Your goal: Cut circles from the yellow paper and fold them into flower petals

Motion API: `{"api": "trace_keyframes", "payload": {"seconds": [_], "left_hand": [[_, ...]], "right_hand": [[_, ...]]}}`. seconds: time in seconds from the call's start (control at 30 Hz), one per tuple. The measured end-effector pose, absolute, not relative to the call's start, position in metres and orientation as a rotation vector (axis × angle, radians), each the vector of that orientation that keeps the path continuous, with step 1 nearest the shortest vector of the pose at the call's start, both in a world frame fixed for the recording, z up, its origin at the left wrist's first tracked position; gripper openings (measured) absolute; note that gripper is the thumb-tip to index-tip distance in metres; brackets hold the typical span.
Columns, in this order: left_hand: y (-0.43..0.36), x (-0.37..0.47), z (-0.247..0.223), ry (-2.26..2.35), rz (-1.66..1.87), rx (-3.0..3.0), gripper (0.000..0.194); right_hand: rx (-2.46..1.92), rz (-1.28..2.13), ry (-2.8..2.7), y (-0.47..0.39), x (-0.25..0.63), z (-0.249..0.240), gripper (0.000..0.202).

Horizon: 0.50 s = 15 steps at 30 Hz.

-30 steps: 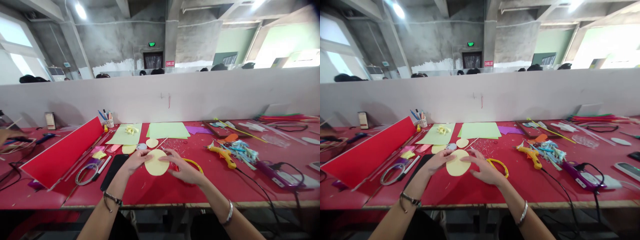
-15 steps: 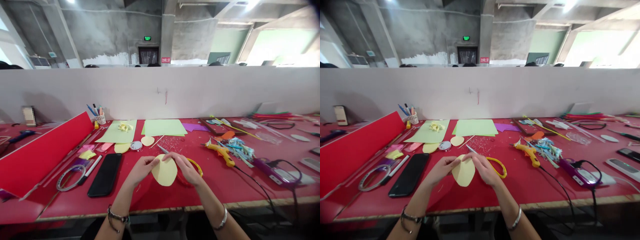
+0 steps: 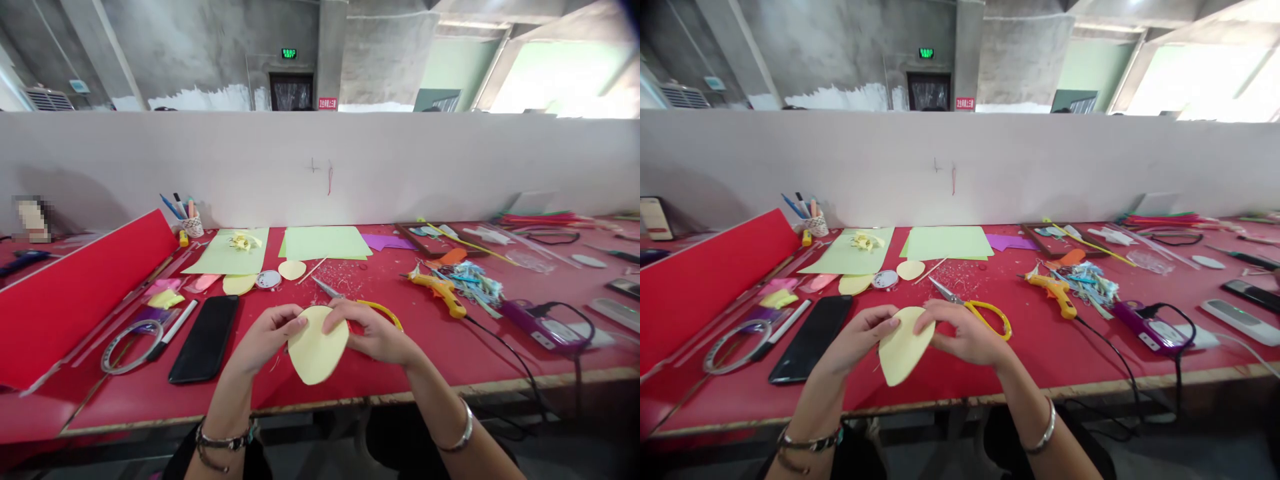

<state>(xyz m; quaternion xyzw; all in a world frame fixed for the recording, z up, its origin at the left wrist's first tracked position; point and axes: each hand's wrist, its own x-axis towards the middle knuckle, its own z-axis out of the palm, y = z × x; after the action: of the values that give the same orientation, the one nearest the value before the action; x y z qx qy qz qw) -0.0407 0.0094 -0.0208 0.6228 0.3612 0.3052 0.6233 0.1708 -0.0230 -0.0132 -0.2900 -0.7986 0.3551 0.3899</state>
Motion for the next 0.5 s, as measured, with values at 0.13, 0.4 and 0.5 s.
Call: {"api": "trace_keyframes", "payload": {"seconds": [0.13,0.4,0.5], "left_hand": [[0.005,-0.045,-0.019,0.892,0.644,1.555,0.033],[0.004,-0.033,-0.026,0.934,0.684,1.647,0.03],[0.005,-0.029,-0.03,0.906,0.639,1.612,0.032]], "right_hand": [[-0.751,0.901,-2.047,-0.021,0.167,-0.017,0.021],[-1.104,0.818,-1.71,-0.015,0.152,-0.046,0.021],[-1.152,0.771,-1.609,-0.013,0.151,-0.053,0.016]]}}
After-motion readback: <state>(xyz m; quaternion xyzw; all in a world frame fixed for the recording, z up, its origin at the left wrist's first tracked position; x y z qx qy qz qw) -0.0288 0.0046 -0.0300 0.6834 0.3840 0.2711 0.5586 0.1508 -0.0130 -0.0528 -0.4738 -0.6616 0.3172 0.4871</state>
